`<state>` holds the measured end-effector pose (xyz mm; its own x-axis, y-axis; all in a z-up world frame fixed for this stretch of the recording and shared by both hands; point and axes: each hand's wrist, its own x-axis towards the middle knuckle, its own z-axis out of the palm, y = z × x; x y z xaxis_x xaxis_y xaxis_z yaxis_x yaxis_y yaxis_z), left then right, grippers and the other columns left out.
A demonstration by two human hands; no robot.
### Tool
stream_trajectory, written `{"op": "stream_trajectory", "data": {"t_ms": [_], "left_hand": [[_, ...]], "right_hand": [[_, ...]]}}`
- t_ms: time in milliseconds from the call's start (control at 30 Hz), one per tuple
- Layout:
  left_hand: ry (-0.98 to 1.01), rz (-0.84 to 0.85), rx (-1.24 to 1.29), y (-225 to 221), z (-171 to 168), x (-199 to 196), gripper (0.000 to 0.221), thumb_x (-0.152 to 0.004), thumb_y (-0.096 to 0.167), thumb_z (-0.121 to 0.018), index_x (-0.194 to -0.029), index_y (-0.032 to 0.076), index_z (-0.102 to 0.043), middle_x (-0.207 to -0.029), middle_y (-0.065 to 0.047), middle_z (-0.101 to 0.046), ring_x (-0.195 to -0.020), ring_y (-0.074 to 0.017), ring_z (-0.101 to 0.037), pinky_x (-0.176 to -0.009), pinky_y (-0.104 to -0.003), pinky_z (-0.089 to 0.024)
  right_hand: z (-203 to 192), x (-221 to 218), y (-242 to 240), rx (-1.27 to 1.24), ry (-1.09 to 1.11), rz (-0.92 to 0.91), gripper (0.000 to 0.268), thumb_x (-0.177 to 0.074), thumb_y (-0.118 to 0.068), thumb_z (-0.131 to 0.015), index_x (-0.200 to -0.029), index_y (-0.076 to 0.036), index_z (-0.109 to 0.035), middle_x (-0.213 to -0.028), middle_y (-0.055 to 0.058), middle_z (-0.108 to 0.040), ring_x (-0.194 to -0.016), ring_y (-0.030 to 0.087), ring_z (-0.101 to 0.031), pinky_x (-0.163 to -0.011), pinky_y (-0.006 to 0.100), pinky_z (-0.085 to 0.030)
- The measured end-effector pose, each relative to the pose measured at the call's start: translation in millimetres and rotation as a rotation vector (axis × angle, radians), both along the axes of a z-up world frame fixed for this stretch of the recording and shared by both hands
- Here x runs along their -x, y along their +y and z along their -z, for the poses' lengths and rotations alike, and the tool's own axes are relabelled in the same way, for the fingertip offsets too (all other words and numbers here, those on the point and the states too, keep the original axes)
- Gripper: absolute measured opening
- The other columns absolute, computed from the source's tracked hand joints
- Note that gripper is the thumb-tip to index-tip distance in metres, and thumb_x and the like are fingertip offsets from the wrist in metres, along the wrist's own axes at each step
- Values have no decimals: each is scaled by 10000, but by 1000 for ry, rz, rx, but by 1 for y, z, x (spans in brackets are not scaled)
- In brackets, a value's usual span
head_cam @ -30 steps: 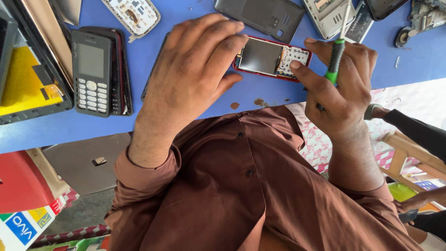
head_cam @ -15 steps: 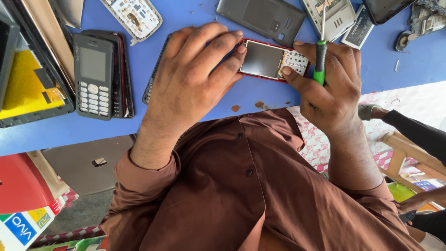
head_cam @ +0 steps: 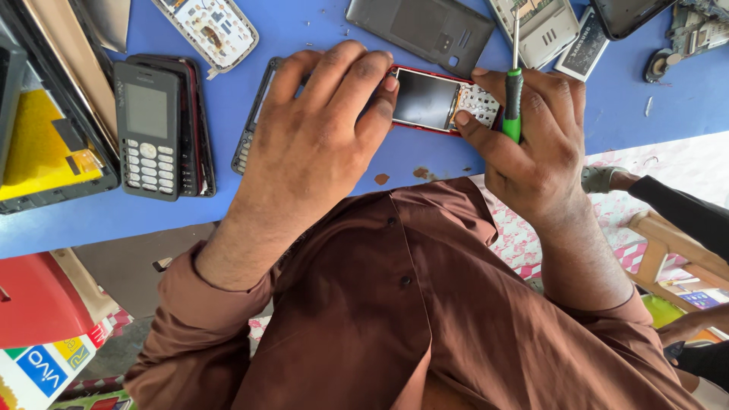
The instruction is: The person uses a screwdriver to manipulate internal components of a disassembled red mobile phone on a blue workbench. They repeatedly pry and adjust parts near the battery and motherboard, then place the keypad assembly back onto the phone body.
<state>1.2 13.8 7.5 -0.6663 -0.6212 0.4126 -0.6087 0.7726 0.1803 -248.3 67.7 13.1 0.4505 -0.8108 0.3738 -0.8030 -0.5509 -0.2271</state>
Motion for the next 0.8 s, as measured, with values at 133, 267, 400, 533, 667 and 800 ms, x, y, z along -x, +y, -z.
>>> {"op": "stream_trajectory", "data": {"t_ms": [133, 267, 400, 533, 667, 800], "left_hand": [[-27, 9, -8, 4, 5, -2, 118, -1101, 66, -666, -1005, 10, -706, -1231, -66, -634, -1223, -210, -585, -995, -390, -498], [13, 16, -42, 6, 11, -2, 75, -1059, 86, -731, -1044, 16, -709, -1247, -60, -627, -1258, -215, -580, -1016, -396, -490], [169, 40, -184, 5, 14, -10, 327, -896, 164, -861, -1156, 45, -703, -1287, -49, -632, -1314, -236, -575, -1066, -438, -469], [204, -7, -253, 9, 20, -6, 552, -864, 189, -905, -1310, 62, -606, -1344, -53, -628, -1358, -243, -561, -1108, -440, -449], [220, -34, -295, 11, 22, -7, 716, -869, 182, -892, -1454, 67, -495, -1389, -50, -620, -1371, -245, -548, -1121, -447, -426], [245, 20, -341, 7, 20, -14, 777, -905, 168, -877, -1530, 84, -423, -1390, -7, -631, -1333, -219, -543, -1120, -433, -396]], "right_hand": [[1, 0, 2, 11, -4, -7, 154, -908, -18, -798, -1050, -64, -761, -1258, 180, -693, -1111, 330, -625, -950, 487, -481], [4, 3, 5, 17, -16, -13, 250, -833, 5, -779, -1072, -65, -757, -1262, 182, -690, -1129, 346, -623, -954, 497, -484], [7, 7, 9, -2, -65, -4, 321, -832, 68, -748, -1124, -68, -749, -1307, 186, -684, -1187, 351, -625, -1004, 509, -483], [9, 11, 16, -61, -122, 31, 389, -842, 125, -707, -1172, -76, -751, -1345, 181, -682, -1243, 358, -634, -1022, 483, -497], [2, 11, 16, -103, -141, 62, 452, -818, 136, -680, -1203, -91, -748, -1391, 172, -683, -1191, 332, -648, -1008, 458, -509], [-8, 5, 8, -66, -62, -4, 459, -808, 114, -692, -1212, -97, -744, -1382, 169, -680, -1185, 347, -632, -926, 448, -462]]}}
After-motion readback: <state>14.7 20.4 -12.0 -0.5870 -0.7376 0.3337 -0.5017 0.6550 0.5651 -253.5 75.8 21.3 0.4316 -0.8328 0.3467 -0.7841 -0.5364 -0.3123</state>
